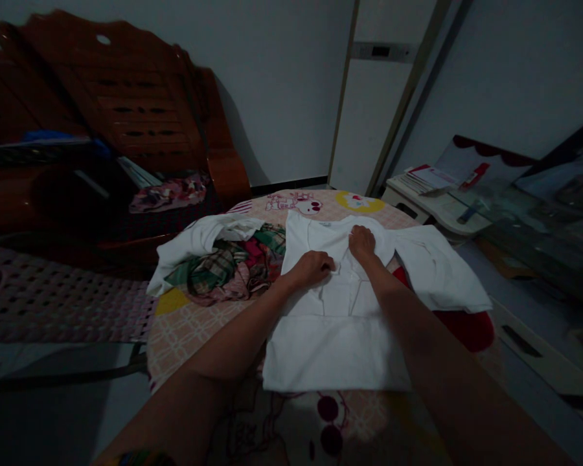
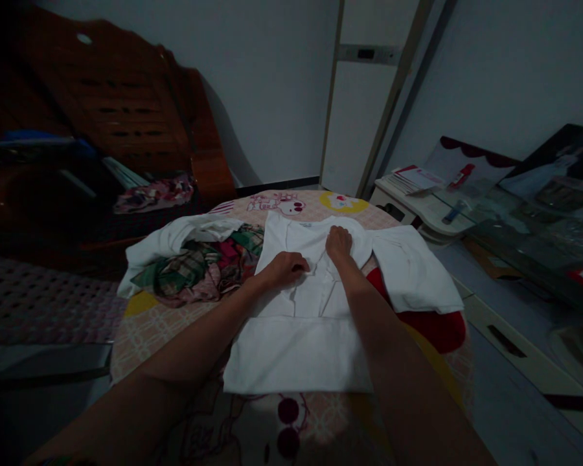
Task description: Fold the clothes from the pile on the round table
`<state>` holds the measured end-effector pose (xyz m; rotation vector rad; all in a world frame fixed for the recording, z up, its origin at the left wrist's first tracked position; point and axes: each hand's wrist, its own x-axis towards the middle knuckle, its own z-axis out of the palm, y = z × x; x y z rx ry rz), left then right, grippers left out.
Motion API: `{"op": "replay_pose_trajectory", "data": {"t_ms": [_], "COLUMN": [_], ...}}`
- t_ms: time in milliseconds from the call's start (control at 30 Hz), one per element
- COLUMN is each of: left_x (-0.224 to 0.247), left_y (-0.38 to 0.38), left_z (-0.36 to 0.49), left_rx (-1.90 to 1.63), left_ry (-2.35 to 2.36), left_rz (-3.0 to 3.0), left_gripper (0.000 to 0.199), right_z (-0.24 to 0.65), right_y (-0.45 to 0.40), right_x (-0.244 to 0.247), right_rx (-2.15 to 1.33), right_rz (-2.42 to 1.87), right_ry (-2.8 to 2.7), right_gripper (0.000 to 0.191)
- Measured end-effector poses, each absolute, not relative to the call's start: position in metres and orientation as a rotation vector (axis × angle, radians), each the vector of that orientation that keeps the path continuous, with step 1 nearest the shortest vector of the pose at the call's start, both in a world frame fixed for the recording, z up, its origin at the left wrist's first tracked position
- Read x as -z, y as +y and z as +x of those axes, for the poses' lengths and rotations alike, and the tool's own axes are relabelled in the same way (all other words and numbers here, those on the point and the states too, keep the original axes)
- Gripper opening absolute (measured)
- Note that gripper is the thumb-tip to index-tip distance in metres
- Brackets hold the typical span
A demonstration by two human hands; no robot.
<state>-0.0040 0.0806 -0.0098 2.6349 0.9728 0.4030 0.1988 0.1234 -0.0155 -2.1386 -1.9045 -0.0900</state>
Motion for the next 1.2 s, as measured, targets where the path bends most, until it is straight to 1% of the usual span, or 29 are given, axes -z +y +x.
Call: {"op": "replay_pose_trajectory", "data": {"t_ms": [167,233,333,433,533,633,700,833,1000,1100,1200], "left_x": [0.007,0.006,0.01,0.019,0.027,0.028,0.027,0.025,0.028,0.029,0.03], "left_y": [0.083,0.084,0.088,0.091,0.092,0.091,0.092,0.094,0.095,0.094,0.092], "left_z": [-0.013,-0.016,-0.017,-0.017,-0.015,-0.015,-0.017,-0.021,-0.02,-0.019,-0.019], "left_rx": [-0.452,-0.562,-0.723,-0.635,-0.516,-0.512,-0.514,-0.519,-0.509,-0.48,-0.445], "left_ry": [0.774,0.744,0.733,0.735,0.761,0.791,0.794,0.815,0.833,0.782,0.737], "left_rz": [2.501,2.44,2.385,2.481,2.548,2.534,2.519,2.511,2.531,2.57,2.611], "left_gripper": [0.027,0.027,0.033,0.036,0.038,0.039,0.037,0.034,0.034,0.038,0.043], "right_z": [0.199,0.205,0.227,0.253,0.267,0.265,0.261,0.257,0.258,0.26,0.262], "right_y": [0.123,0.117,0.096,0.068,0.043,0.03,0.027,0.028,0.033,0.035,0.038], "right_x": [0.01,0.005,-0.004,-0.011,-0.011,-0.003,0.004,0.014,0.013,0.012,0.013], "right_rx": [0.054,-0.012,-0.04,0.025,0.019,-0.021,0.01,-0.047,-0.106,-0.097,-0.123], "right_rz": [-2.101,-2.052,-1.997,-2.06,-2.244,-2.363,-2.381,-2.424,-2.415,-2.411,-2.446], "right_ry": [-1.938,-1.892,-1.709,-1.501,-1.458,-1.459,-1.435,-1.466,-1.434,-1.404,-1.37], "right_gripper": [0.028,0.029,0.032,0.035,0.031,0.03,0.028,0.033,0.02,0.022,0.031]}}
